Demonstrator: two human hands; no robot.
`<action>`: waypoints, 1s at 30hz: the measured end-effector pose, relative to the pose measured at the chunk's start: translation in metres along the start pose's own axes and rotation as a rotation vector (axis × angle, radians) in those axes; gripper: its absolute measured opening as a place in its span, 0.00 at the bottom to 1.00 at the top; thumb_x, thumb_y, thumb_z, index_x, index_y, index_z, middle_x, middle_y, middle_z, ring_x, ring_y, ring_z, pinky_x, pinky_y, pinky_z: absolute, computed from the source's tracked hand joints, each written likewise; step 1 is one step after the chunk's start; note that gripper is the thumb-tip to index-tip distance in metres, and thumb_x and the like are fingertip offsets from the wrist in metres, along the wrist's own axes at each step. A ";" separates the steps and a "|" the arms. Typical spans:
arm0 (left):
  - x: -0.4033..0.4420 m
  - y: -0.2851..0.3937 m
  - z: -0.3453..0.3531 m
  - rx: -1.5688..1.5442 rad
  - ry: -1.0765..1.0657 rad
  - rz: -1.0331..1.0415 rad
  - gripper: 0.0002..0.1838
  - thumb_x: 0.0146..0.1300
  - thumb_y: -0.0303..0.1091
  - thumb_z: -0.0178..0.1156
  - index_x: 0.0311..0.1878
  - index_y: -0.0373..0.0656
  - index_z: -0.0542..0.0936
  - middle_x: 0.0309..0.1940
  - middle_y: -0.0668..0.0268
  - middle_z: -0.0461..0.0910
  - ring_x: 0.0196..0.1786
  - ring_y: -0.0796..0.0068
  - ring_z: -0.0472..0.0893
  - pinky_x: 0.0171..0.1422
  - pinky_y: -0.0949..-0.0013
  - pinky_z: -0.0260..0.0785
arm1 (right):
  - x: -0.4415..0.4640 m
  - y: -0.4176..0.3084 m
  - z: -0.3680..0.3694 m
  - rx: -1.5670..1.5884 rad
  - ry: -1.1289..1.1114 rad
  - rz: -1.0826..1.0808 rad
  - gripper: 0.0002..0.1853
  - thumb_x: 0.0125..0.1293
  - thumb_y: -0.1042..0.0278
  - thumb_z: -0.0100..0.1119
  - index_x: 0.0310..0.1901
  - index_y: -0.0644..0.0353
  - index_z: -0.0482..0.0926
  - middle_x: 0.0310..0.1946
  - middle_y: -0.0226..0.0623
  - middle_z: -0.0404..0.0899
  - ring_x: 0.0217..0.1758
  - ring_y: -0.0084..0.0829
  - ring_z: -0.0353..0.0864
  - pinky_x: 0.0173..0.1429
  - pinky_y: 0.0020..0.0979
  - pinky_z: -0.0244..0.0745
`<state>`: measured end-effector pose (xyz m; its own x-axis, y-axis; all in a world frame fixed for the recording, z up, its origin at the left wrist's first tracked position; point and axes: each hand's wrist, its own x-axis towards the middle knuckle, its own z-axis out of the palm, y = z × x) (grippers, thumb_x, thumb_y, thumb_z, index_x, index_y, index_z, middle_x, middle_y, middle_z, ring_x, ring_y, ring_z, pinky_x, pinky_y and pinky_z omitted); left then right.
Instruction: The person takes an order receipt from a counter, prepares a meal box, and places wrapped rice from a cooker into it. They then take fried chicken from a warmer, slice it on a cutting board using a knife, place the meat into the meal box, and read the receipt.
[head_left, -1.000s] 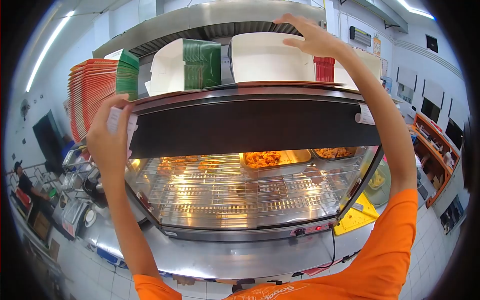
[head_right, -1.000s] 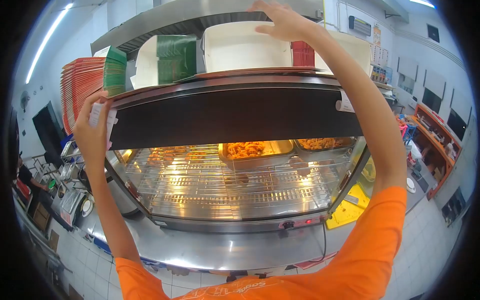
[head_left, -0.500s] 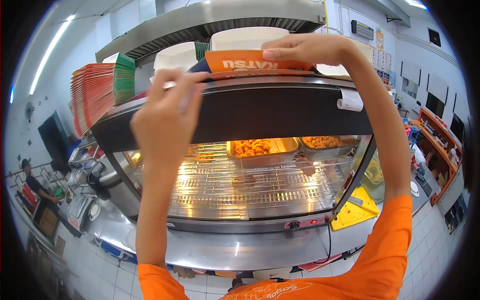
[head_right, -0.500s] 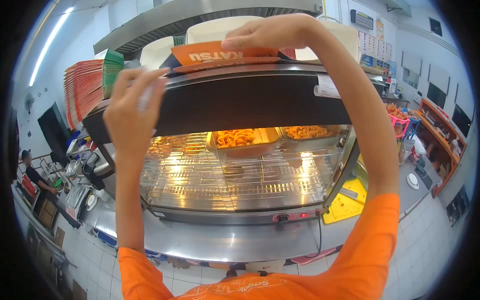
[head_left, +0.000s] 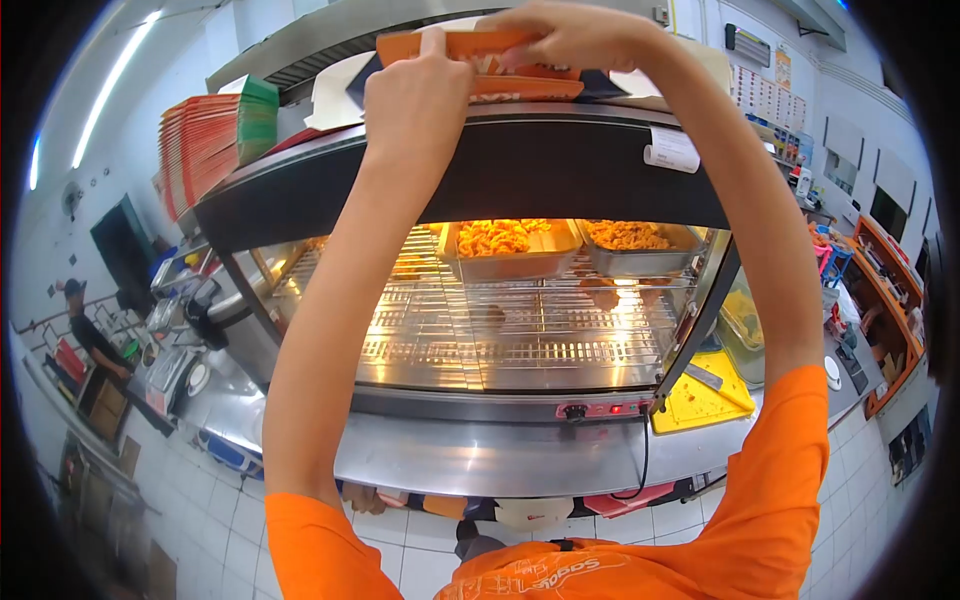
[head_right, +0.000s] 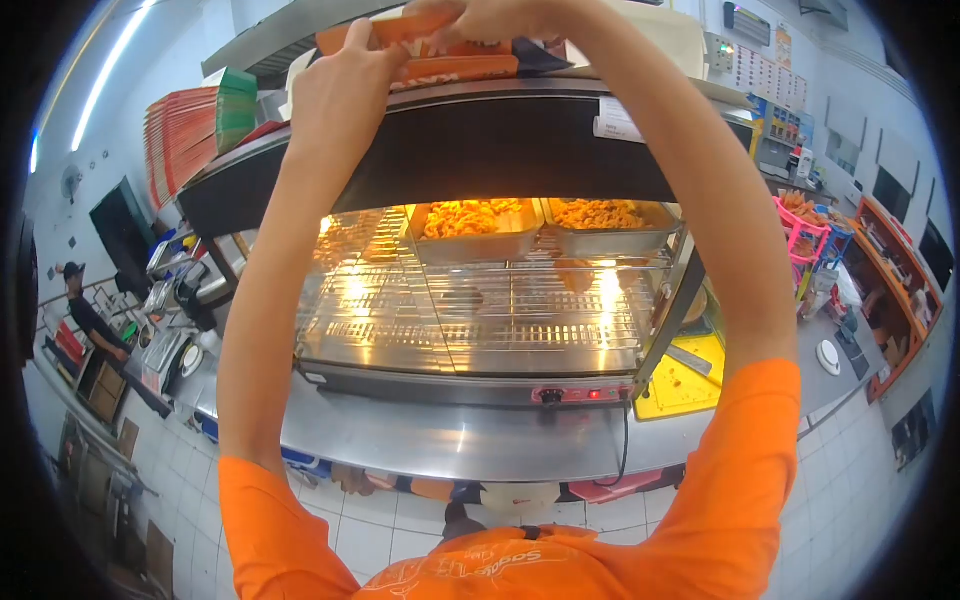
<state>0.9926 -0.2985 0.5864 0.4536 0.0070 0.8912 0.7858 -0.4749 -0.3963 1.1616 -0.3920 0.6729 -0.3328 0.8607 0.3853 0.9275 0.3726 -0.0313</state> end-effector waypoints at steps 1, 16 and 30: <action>0.000 0.001 0.000 0.020 0.012 -0.013 0.08 0.64 0.37 0.60 0.43 0.54 0.86 0.44 0.63 0.77 0.36 0.60 0.86 0.39 0.60 0.78 | -0.009 -0.021 -0.014 0.091 -0.053 0.029 0.22 0.66 0.72 0.55 0.62 0.63 0.71 0.61 0.50 0.76 0.66 0.45 0.72 0.69 0.40 0.65; -0.110 -0.061 -0.085 -0.528 0.110 -0.255 0.08 0.64 0.36 0.63 0.44 0.48 0.86 0.35 0.63 0.81 0.37 0.63 0.84 0.41 0.62 0.75 | -0.264 -0.070 0.046 -0.234 0.923 0.164 0.28 0.73 0.62 0.55 0.71 0.62 0.65 0.67 0.47 0.69 0.70 0.38 0.67 0.72 0.35 0.59; -0.354 -0.235 -0.193 -1.269 -0.641 -0.886 0.51 0.46 0.24 0.75 0.75 0.49 0.61 0.63 0.63 0.59 0.65 0.57 0.73 0.53 0.66 0.84 | -0.176 -0.179 0.429 0.720 0.256 0.830 0.16 0.72 0.70 0.49 0.59 0.64 0.69 0.46 0.50 0.78 0.43 0.42 0.77 0.53 0.38 0.72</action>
<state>0.5661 -0.3592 0.4066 0.4240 0.8259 0.3716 0.2063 -0.4876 0.8483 0.9808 -0.4614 0.2146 0.4625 0.8697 0.1724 0.5034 -0.0974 -0.8586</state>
